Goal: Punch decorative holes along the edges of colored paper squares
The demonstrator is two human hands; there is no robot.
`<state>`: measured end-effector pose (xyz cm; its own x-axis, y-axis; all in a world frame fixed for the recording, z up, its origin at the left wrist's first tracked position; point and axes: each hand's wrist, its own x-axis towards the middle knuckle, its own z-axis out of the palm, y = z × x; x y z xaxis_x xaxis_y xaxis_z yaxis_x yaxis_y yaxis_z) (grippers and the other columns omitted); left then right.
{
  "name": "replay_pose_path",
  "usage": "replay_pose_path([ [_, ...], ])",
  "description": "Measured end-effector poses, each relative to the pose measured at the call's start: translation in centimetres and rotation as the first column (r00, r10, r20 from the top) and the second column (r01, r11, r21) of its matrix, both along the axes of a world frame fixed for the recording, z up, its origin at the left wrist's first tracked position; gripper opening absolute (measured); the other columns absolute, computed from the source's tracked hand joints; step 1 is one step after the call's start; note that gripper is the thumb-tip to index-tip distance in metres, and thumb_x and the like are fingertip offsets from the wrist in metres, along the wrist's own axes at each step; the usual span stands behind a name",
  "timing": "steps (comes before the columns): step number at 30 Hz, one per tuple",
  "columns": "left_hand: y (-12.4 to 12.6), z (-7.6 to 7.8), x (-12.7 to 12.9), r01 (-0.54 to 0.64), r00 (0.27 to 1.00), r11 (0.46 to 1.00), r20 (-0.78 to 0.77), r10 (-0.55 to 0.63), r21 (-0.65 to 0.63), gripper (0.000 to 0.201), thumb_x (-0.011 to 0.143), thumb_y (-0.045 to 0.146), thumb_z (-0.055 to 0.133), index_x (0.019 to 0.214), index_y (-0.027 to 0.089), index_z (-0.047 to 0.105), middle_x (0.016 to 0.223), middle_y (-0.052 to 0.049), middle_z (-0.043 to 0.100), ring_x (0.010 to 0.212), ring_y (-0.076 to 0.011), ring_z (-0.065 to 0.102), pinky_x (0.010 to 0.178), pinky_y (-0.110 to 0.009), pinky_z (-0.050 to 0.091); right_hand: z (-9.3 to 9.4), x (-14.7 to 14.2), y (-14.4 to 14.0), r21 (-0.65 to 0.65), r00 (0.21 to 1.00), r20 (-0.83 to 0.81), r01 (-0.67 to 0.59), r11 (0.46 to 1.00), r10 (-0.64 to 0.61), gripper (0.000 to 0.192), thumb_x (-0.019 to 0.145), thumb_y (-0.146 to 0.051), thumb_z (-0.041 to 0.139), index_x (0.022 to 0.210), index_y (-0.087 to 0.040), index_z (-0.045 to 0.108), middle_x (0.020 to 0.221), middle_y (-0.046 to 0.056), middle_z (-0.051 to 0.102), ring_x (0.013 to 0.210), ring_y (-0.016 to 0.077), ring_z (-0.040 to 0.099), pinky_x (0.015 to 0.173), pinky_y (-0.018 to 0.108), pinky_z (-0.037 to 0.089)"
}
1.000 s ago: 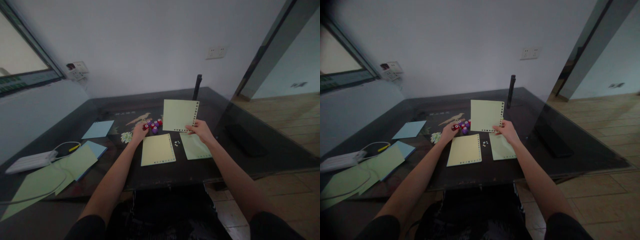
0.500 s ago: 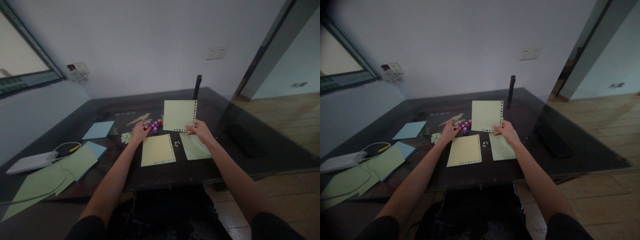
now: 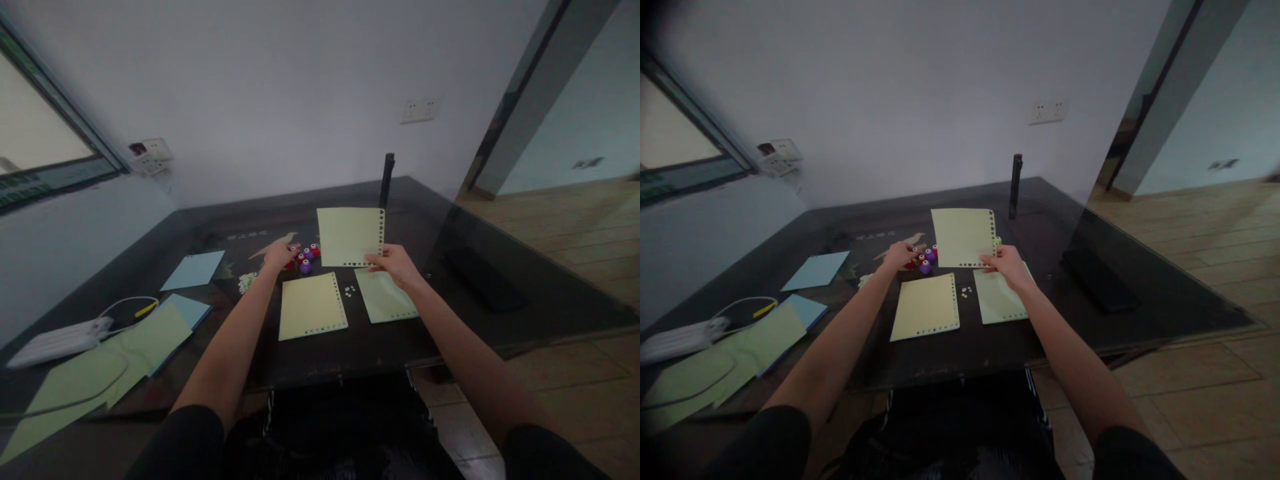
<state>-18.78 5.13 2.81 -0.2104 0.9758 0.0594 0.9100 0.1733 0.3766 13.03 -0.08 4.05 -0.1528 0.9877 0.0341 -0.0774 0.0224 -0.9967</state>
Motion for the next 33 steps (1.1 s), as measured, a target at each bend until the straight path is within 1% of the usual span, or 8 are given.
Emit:
replay_pose_path([
  [5, -0.5, 0.5, 0.5, -0.042, 0.999, 0.998, -0.018, 0.042, -0.036, 0.030, 0.075, 0.044, 0.063, 0.086, 0.016, 0.068, 0.092, -0.016, 0.069, 0.090, -0.0303, 0.063, 0.074, -0.037, 0.045, -0.3, -0.1, 0.2, -0.010, 1.000, -0.020, 0.020, 1.000, -0.020, 0.026, 0.057, -0.026, 0.076, 0.079, -0.013, 0.069, 0.076, 0.007, 0.070, 0.065, 0.0171, 0.065, 0.056, 0.030, 0.057],
  [12, -2.4, 2.2, 1.7, -0.070, 0.958, 0.939, 0.285, -0.031, 0.338, 0.013, 0.078, 0.024, 0.063, 0.088, 0.017, 0.061, 0.093, -0.011, 0.066, 0.089, -0.0218, 0.061, 0.080, -0.035, 0.046, -0.3, -0.6, 0.0, -0.033, 0.987, -0.148, 0.059, 0.998, -0.063, 0.023, 0.057, -0.019, 0.077, 0.077, -0.014, 0.066, 0.077, 0.006, 0.071, 0.062, 0.0162, 0.065, 0.049, 0.026, 0.056],
  [14, -3.7, 2.7, 3.2, -0.125, 0.803, 0.898, 0.575, -0.158, 0.421, 0.016, 0.076, 0.020, 0.065, 0.091, 0.017, 0.061, 0.094, -0.008, 0.065, 0.082, -0.0170, 0.062, 0.075, -0.030, 0.049, -0.3, -0.8, -0.1, -0.042, 0.983, -0.169, 0.059, 0.997, -0.065, 0.022, 0.059, -0.017, 0.075, 0.079, -0.015, 0.066, 0.080, 0.006, 0.071, 0.063, 0.0162, 0.066, 0.051, 0.027, 0.057],
  [17, -6.0, 2.9, 6.4, -0.124, 0.360, 0.922, 0.883, -0.302, 0.366, 0.023, 0.076, 0.023, 0.065, 0.099, 0.018, 0.062, 0.095, -0.005, 0.064, 0.075, -0.0129, 0.062, 0.070, -0.027, 0.051, -0.3, -0.8, -0.1, -0.049, 0.979, -0.190, 0.060, 0.997, -0.069, 0.023, 0.060, -0.015, 0.074, 0.081, -0.016, 0.065, 0.081, 0.005, 0.071, 0.064, 0.0165, 0.066, 0.057, 0.030, 0.058],
  [19, -7.5, 2.5, 8.6, -0.087, 0.086, 0.960, 0.962, -0.258, 0.265, 0.025, 0.076, 0.020, 0.066, 0.100, 0.018, 0.064, 0.092, -0.004, 0.065, 0.073, -0.0101, 0.062, 0.071, -0.025, 0.051, -0.4, -0.8, -0.1, -0.047, 0.977, -0.199, 0.064, 0.997, -0.073, 0.025, 0.059, -0.015, 0.075, 0.082, -0.016, 0.065, 0.082, 0.005, 0.071, 0.066, 0.0172, 0.066, 0.060, 0.032, 0.059],
  [22, -9.0, 1.5, 11.2, -0.049, -0.164, 0.991, 0.978, -0.128, 0.121, 0.018, 0.077, 0.011, 0.064, 0.094, 0.016, 0.065, 0.091, -0.003, 0.067, 0.074, -0.0076, 0.061, 0.077, -0.022, 0.050, -0.5, -0.8, 0.0, -0.042, 0.975, -0.206, 0.076, 0.996, -0.083, 0.028, 0.057, -0.017, 0.077, 0.082, -0.016, 0.065, 0.084, 0.006, 0.071, 0.069, 0.0177, 0.066, 0.064, 0.033, 0.058],
  [26, -9.9, 0.4, 12.7, 0.020, -0.278, 0.998, 0.959, -0.046, 0.054, 0.015, 0.079, 0.009, 0.062, 0.093, 0.013, 0.065, 0.092, -0.005, 0.068, 0.084, -0.0106, 0.064, 0.092, -0.028, 0.048, -0.5, -0.8, -0.2, -0.043, 0.975, -0.207, 0.075, 0.996, -0.082, 0.027, 0.055, -0.020, 0.078, 0.079, -0.014, 0.066, 0.082, 0.007, 0.070, 0.068, 0.0172, 0.065, 0.067, 0.034, 0.058],
  [33, -10.5, -0.1, 12.1, 0.011, -0.289, 0.997, 0.955, -0.065, 0.071, 0.014, 0.079, 0.013, 0.064, 0.093, 0.013, 0.064, 0.090, -0.006, 0.068, 0.088, -0.0151, 0.066, 0.098, -0.034, 0.046, 1.1, -0.8, -0.8, -0.042, 0.957, -0.278, 0.079, 0.996, -0.087, 0.030, 0.054, -0.021, 0.079, 0.080, -0.016, 0.065, 0.083, 0.004, 0.070, 0.068, 0.0158, 0.065, 0.065, 0.030, 0.057],
])
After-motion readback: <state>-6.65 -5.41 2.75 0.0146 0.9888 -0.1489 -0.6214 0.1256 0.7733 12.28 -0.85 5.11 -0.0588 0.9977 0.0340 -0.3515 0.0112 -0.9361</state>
